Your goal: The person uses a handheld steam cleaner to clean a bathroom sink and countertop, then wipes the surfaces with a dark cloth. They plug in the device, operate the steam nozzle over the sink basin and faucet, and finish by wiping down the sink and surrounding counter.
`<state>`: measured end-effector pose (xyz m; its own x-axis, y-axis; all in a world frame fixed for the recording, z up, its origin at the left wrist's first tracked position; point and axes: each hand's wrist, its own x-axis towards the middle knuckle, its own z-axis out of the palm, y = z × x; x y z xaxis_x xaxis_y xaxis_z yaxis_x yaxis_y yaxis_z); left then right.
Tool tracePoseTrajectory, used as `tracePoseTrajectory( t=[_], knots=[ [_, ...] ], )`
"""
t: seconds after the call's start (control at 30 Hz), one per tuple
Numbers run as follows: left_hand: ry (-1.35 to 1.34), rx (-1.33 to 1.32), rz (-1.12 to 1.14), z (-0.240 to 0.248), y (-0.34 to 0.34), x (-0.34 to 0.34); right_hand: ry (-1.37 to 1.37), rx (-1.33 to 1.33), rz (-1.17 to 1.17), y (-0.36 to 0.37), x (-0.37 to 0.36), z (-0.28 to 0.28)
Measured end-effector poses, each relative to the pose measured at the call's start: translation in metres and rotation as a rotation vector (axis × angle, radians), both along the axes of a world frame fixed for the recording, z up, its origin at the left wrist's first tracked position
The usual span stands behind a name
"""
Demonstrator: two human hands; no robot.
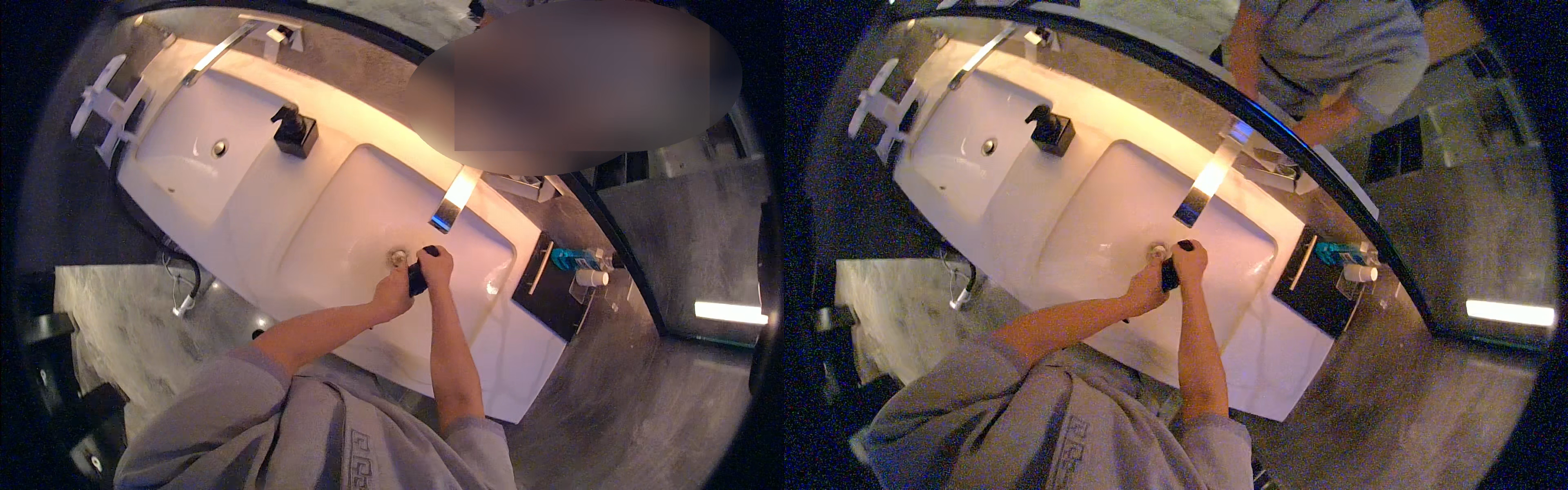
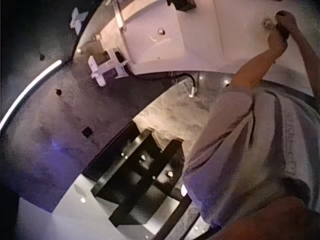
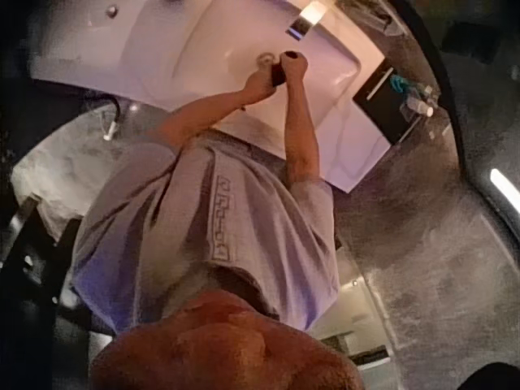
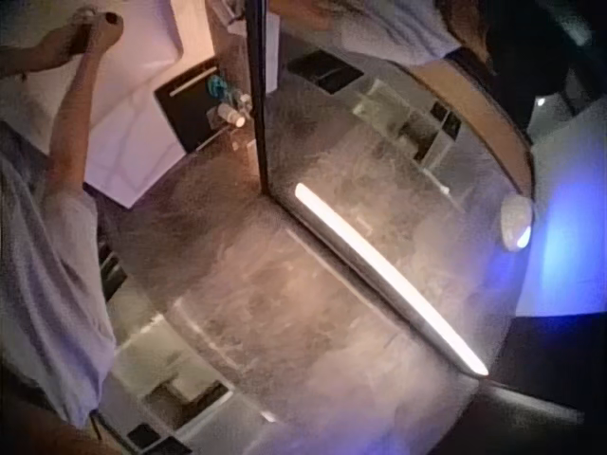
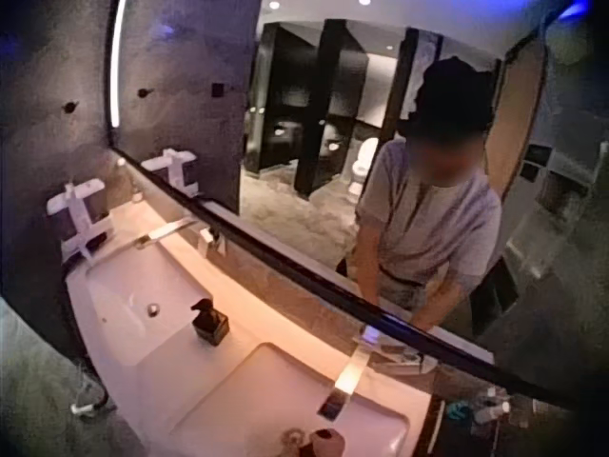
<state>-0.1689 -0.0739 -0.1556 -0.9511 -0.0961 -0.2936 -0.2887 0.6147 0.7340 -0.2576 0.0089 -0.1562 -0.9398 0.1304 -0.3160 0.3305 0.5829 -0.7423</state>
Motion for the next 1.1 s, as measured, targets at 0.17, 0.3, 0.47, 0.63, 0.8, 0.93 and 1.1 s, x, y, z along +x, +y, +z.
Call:
tracePoseTrajectory(
  t=[0.17, 0.3, 0.47, 0.63, 0.8, 0.93, 1.1],
  knots=[
    [-0.414, 0.903, -0.041, 0.038, -0.023, -0.003, -0.36, -0.91, -0.251, 0.034, -0.001, 0.036],
    [-1.002, 1.527, 0.528, 0.046, -0.039, 0.014, -0.076, -1.051, -0.067, 0.03, 0.017, 0.082],
    [-0.525, 1.792, 0.618, 0.071, -0.035, 0.009, 0.189, -0.948, -0.04, 0.007, 0.039, 0.112],
    [0.346, 0.673, 0.637, 0.131, -0.018, -0.009, -0.196, -1.19, -0.517, 0.003, 0.045, 0.117],
    [0.759, 0.503, 0.298, 0.153, -0.019, -0.018, -0.442, -1.027, -0.13, 0.001, 0.025, 0.13],
    [0.973, 0.405, -0.044, 0.138, -0.022, -0.016, -0.743, -0.932, 0.11, -0.005, -0.004, 0.118],
    [1.078, 0.197, -0.497, 0.096, -0.025, -0.006, -0.869, -0.541, 0.55, -0.019, -0.015, 0.068]
  ],
)
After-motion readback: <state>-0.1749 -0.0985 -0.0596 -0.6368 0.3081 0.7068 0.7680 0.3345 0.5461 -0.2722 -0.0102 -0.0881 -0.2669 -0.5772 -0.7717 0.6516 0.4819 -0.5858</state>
